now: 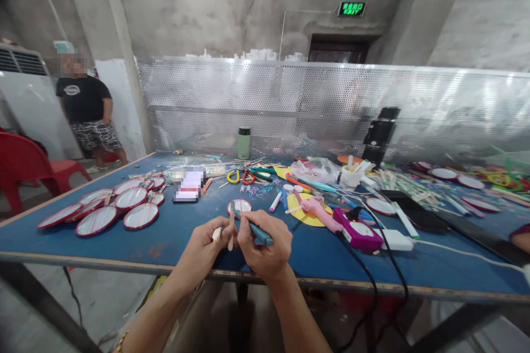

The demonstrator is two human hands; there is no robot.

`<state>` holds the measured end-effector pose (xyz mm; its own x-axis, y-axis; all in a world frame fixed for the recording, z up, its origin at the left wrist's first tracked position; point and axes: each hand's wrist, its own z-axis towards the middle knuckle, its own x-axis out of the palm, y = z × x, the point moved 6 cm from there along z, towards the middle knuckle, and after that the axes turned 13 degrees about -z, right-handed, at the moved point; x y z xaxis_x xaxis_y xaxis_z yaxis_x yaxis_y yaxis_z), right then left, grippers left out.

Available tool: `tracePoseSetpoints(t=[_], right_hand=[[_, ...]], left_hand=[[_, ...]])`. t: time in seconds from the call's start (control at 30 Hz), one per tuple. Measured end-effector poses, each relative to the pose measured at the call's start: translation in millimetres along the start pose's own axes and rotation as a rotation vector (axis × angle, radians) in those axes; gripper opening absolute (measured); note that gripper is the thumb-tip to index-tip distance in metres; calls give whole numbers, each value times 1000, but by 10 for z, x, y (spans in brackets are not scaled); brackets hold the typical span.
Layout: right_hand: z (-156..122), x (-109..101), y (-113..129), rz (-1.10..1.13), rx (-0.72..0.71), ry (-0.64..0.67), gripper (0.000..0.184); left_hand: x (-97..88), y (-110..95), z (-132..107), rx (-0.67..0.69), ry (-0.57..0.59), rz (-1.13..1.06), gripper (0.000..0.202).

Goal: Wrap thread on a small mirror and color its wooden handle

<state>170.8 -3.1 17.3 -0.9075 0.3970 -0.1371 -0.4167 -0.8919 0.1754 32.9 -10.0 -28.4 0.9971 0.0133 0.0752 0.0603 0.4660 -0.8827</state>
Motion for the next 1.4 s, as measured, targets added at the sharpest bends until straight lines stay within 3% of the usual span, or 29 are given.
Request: tracePoseSetpoints(t=[0.93, 1.17, 1.4], right_hand=[[10, -4, 31, -8, -18, -6, 18], [-29, -43, -41, -49, 46, -60, 16], [-4, -14, 52, -30, -8, -12, 18]], left_hand=[[1, -22, 14, 15, 2, 17, 35], [21, -30, -1, 3, 1, -13, 38], [19, -37, 7, 26, -1, 26, 36]])
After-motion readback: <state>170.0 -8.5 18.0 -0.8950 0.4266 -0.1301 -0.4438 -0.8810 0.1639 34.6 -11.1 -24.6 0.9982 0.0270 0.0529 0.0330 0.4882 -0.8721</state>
